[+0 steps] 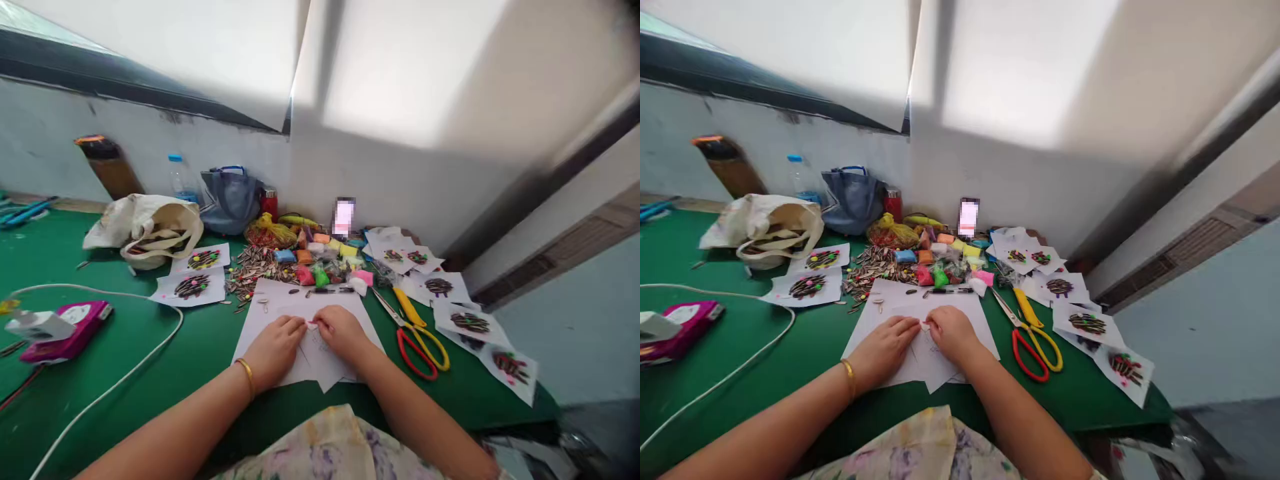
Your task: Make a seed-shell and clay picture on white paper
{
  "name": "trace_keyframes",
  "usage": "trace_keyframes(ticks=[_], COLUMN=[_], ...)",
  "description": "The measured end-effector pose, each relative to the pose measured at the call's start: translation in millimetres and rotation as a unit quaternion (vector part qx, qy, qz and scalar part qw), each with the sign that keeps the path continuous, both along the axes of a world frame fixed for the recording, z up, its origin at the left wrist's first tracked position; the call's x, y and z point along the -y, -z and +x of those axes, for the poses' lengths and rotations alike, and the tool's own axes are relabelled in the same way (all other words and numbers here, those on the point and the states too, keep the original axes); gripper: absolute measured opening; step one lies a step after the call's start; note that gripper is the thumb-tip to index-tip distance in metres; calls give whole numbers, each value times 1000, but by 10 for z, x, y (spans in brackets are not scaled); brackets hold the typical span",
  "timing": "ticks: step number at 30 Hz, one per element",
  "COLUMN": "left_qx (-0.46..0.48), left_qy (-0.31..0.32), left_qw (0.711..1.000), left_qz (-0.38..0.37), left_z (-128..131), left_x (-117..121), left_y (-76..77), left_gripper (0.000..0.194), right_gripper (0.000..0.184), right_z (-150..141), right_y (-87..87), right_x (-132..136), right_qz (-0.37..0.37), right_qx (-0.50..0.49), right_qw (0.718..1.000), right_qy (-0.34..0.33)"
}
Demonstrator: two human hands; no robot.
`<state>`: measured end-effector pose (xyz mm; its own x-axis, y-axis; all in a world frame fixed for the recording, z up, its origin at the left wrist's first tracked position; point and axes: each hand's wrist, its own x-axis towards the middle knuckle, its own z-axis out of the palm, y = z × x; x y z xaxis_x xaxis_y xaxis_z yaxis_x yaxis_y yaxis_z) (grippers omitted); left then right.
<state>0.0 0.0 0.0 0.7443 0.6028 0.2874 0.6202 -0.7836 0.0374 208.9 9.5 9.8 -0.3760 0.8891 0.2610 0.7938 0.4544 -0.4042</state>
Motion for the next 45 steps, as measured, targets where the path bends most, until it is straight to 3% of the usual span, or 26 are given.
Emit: trace_keyframes(ticks=[10, 24, 36, 45], left_qx=[28, 16, 32, 44], left_qy=[11, 8, 6, 5], left_qw=[999, 1000, 999, 998], left_qz=[-16, -21, -31, -43], left_z=[12, 18, 12, -7], left_x=[-37, -33, -35, -45], left_y=[14, -16, -3, 9], left_gripper=[41, 42, 42, 43], right_gripper=[17, 20, 18, 16], right_z=[101, 231, 305, 322], right_y=[-34, 57, 175, 163], right_x=[-66, -156, -171, -127], right_qz=[-17, -45, -58, -73], right_qx=[-26, -106, -181, -206], right_qw=[999, 992, 982, 976], right_qy=[-35, -56, -24, -12])
